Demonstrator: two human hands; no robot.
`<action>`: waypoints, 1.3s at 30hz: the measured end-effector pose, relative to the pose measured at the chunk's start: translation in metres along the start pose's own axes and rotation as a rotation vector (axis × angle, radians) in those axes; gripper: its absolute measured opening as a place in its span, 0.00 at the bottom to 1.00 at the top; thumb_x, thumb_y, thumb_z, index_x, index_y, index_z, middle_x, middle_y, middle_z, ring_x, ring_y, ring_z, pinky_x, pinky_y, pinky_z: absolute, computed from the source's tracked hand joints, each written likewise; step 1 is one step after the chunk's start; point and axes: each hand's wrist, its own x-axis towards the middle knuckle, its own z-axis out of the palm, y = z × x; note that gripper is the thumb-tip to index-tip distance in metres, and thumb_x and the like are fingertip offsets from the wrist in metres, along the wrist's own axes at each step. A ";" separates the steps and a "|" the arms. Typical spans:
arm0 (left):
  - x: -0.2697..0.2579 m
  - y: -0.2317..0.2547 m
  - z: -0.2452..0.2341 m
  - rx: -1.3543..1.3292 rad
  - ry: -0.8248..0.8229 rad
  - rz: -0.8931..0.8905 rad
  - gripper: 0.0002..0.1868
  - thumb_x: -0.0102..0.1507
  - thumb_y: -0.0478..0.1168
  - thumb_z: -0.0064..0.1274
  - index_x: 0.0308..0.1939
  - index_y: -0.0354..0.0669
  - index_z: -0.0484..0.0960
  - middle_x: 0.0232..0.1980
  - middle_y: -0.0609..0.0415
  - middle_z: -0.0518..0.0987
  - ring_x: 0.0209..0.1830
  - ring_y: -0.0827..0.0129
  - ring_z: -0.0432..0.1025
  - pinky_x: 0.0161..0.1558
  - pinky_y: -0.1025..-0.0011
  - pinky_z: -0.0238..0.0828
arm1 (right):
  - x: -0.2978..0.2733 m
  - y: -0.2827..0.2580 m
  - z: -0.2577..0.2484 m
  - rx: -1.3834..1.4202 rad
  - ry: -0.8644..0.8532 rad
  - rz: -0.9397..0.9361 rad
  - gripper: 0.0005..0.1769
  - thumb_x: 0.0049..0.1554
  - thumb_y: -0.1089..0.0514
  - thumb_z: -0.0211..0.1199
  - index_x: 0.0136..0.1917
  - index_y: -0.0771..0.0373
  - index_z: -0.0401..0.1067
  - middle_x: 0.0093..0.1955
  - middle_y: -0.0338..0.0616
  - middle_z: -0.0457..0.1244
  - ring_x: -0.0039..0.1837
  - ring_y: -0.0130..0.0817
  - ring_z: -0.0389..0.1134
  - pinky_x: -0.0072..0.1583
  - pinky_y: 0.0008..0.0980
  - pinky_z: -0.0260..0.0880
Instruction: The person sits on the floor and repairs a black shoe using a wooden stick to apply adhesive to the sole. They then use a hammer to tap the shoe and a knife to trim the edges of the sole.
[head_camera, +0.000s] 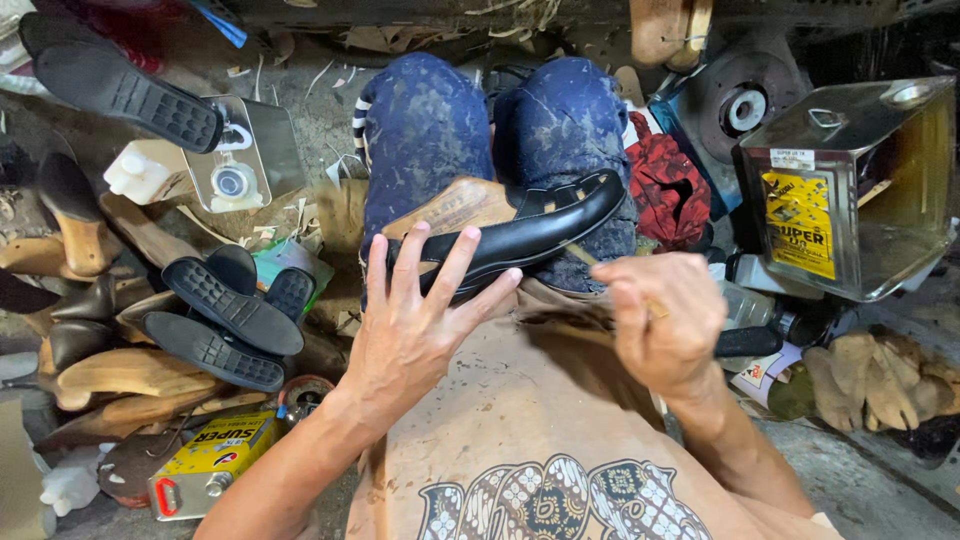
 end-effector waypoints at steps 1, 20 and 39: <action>0.000 0.000 -0.001 -0.004 -0.008 -0.007 0.37 0.64 0.36 0.50 0.75 0.73 0.64 0.77 0.48 0.59 0.69 0.34 0.63 0.65 0.31 0.60 | -0.001 0.005 -0.003 -0.032 0.000 0.034 0.17 0.68 0.60 0.46 0.44 0.67 0.74 0.43 0.46 0.71 0.42 0.42 0.72 0.49 0.43 0.64; -0.001 -0.007 -0.006 0.005 -0.004 0.015 0.27 0.72 0.39 0.44 0.72 0.74 0.68 0.75 0.45 0.61 0.69 0.35 0.64 0.66 0.35 0.64 | -0.009 0.028 0.000 0.069 0.111 0.130 0.17 0.69 0.61 0.44 0.45 0.67 0.72 0.42 0.47 0.70 0.42 0.43 0.72 0.48 0.44 0.64; 0.003 -0.013 -0.004 -0.133 0.005 0.019 0.20 0.70 0.51 0.54 0.66 0.69 0.74 0.73 0.41 0.62 0.68 0.33 0.64 0.66 0.31 0.62 | -0.021 0.067 0.012 0.307 0.241 0.426 0.20 0.70 0.59 0.41 0.46 0.69 0.72 0.39 0.50 0.69 0.41 0.42 0.69 0.51 0.40 0.68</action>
